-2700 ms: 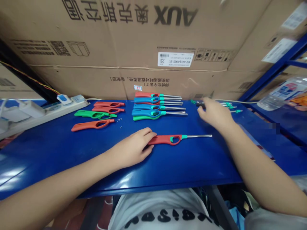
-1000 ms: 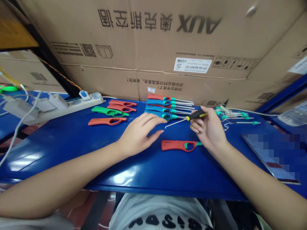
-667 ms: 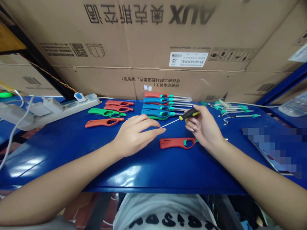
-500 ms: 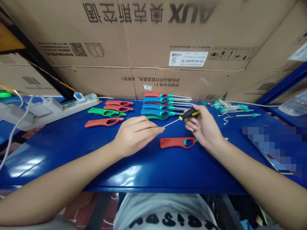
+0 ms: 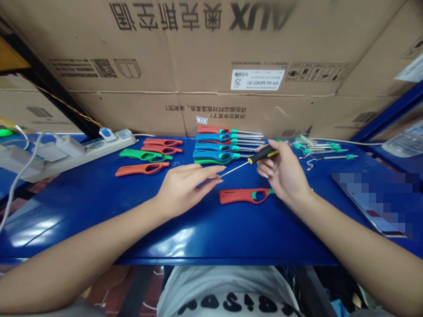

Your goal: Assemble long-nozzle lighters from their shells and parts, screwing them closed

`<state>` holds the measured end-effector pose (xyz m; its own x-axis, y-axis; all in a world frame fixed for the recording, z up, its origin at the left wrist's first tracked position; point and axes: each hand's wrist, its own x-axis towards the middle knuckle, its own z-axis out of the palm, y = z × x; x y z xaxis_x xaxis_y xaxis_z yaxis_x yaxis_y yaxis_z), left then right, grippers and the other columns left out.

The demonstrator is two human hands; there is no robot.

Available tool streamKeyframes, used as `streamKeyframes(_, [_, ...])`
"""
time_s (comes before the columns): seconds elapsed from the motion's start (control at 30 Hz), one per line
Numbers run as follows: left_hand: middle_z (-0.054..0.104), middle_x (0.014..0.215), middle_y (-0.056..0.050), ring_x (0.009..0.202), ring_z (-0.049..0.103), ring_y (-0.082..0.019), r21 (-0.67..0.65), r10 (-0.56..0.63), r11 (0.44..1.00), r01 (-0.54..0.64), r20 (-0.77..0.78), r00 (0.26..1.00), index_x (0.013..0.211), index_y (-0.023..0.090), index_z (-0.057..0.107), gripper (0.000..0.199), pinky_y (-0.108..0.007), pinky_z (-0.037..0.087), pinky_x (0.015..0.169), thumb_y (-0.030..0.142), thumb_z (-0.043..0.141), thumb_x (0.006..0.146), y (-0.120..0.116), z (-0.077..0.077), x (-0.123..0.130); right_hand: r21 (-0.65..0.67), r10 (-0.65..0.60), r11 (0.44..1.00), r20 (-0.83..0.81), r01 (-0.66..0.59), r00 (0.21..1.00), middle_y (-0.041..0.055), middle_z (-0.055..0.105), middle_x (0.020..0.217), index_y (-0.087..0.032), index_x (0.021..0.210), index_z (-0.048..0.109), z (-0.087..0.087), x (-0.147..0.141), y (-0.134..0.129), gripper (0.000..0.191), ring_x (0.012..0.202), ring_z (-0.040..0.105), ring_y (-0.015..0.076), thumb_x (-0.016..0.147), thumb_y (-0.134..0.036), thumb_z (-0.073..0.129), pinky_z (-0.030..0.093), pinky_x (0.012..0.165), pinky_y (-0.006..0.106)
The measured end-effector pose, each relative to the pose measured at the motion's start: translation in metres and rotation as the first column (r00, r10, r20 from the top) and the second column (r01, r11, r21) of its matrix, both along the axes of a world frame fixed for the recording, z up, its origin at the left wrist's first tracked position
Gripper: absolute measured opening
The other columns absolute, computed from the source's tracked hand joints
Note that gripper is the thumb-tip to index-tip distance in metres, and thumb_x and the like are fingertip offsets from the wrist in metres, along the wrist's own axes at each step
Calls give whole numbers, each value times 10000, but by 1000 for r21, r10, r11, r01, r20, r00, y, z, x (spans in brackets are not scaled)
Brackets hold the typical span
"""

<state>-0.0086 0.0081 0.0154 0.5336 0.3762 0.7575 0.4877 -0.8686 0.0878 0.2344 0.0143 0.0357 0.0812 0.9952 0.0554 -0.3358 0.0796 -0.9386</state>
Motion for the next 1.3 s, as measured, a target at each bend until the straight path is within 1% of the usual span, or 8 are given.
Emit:
streamKeyframes(0.27, [777, 867, -40, 685, 701, -136, 18, -2, 1000, 2, -15, 1000, 1150, 169, 695, 219, -248, 547, 661, 251, 676, 948, 0, 0, -1, 62, -22, 998, 71, 17, 997, -57, 293, 523, -228, 717, 672, 0, 1, -1, 318, 423, 268, 96, 862, -511, 666, 263, 434, 293])
streamKeyframes(0.5, [764, 831, -30, 666, 681, -135, 19, 0, 1000, 0, -11, 1000, 1140, 164, 696, 217, -245, 539, 643, 229, 692, 933, 0, 1, 0, 67, -18, 998, 38, 16, 999, -55, 292, 515, -224, 708, 675, 0, 2, 0, 313, 417, 269, 87, 878, -487, 655, 254, 418, 280])
streamKeyframes(0.73, [779, 860, -34, 680, 699, -142, 30, 6, 1000, -5, -22, 1000, 1132, 174, 696, 203, -246, 547, 652, 233, 681, 938, -1, 2, 0, 68, -15, 998, 60, 11, 998, -55, 282, 523, -230, 711, 665, 0, 2, -1, 325, 416, 276, 85, 883, -505, 650, 267, 412, 279])
streamKeyframes(0.87, [792, 953, -39, 688, 700, -132, 31, 15, 999, -15, -3, 1000, 1123, 178, 697, 199, -245, 551, 673, 228, 692, 930, -1, 0, 0, 116, -25, 993, 83, 15, 996, -45, 306, 526, -228, 724, 690, -1, 1, 0, 305, 414, 296, 89, 885, -485, 653, 268, 417, 283])
streamKeyframes(0.97, [789, 943, -35, 706, 704, -129, -42, 37, 998, -36, 37, 999, 1126, 175, 702, 211, -246, 558, 708, 227, 706, 921, 0, -3, 1, 253, -39, 967, 128, 6, 991, -11, 445, 586, -228, 736, 692, 0, 0, -1, 294, 421, 377, 103, 869, -489, 671, 301, 400, 291])
streamKeyframes(1.03, [783, 901, -26, 750, 718, -138, -128, 51, 991, -44, 52, 997, 1139, 175, 704, 230, -244, 561, 721, 237, 711, 919, 0, -5, 2, 318, -24, 948, 152, -26, 988, 26, 580, 723, -224, 753, 697, 3, -1, -4, 277, 453, 461, 116, 864, -478, 682, 360, 389, 304])
streamKeyframes(1.13, [777, 896, -14, 772, 721, -142, -254, 54, 966, -39, 52, 997, 1153, 182, 703, 248, -242, 563, 712, 256, 714, 916, 1, -9, 3, 303, 65, 946, 178, -117, 982, 45, 659, 876, -234, 860, 710, 7, -1, -8, 228, 509, 562, 133, 892, -457, 670, 470, 411, 321])
streamKeyframes(1.3, [772, 888, 17, 733, 708, -106, -445, 9, 895, 24, 73, 997, 1137, 200, 700, 229, -194, 547, 664, 229, 711, 911, -1, -12, 6, 325, 135, 923, 229, -207, 964, 19, 680, 914, -272, 1061, 648, 7, -1, -10, 220, 543, 621, 131, 889, -394, 709, 581, 474, 317])
